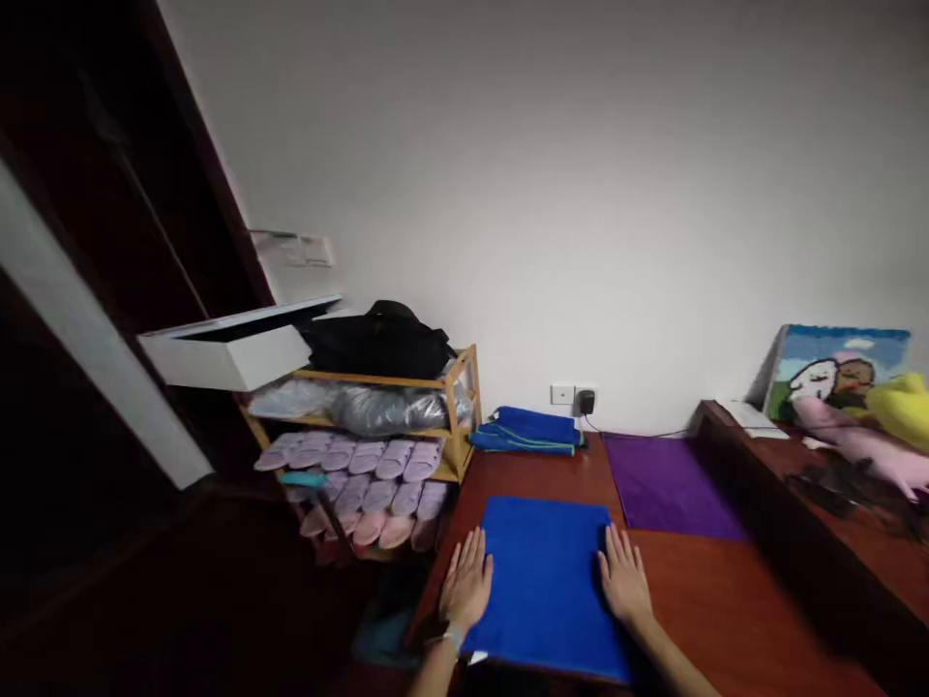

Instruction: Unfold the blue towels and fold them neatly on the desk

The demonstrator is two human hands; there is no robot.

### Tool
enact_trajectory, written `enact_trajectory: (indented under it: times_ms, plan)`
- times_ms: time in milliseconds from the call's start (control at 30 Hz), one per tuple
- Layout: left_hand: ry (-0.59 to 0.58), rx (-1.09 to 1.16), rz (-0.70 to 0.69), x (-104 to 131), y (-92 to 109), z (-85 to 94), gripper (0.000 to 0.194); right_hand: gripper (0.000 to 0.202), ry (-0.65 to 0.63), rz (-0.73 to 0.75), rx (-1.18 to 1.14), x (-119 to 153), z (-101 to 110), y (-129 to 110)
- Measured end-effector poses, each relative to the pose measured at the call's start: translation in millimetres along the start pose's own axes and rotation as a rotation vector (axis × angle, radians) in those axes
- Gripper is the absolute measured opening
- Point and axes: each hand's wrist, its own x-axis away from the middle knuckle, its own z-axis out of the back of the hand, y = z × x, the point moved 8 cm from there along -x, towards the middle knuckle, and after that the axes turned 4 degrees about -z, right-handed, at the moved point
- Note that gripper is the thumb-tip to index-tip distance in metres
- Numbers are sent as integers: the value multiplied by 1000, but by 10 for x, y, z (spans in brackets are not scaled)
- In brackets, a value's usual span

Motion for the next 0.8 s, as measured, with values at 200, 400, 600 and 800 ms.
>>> enact_trajectory:
  times_ms: [200,400,600,800]
  plan:
    - [35,-24,-34,-57,-15,-53,61,68,65,41,-112,571,-260,138]
    - [33,-79,-50,-107,-31,79,61,70,-4,34,-157,729,-287,64]
    - [108,15,-277,44,1087,393,58,70,-10,29,-177,731,-215,53]
    - [-60,216,-608,496,2623,121,57,64,-32,110,-113,767,-286,34]
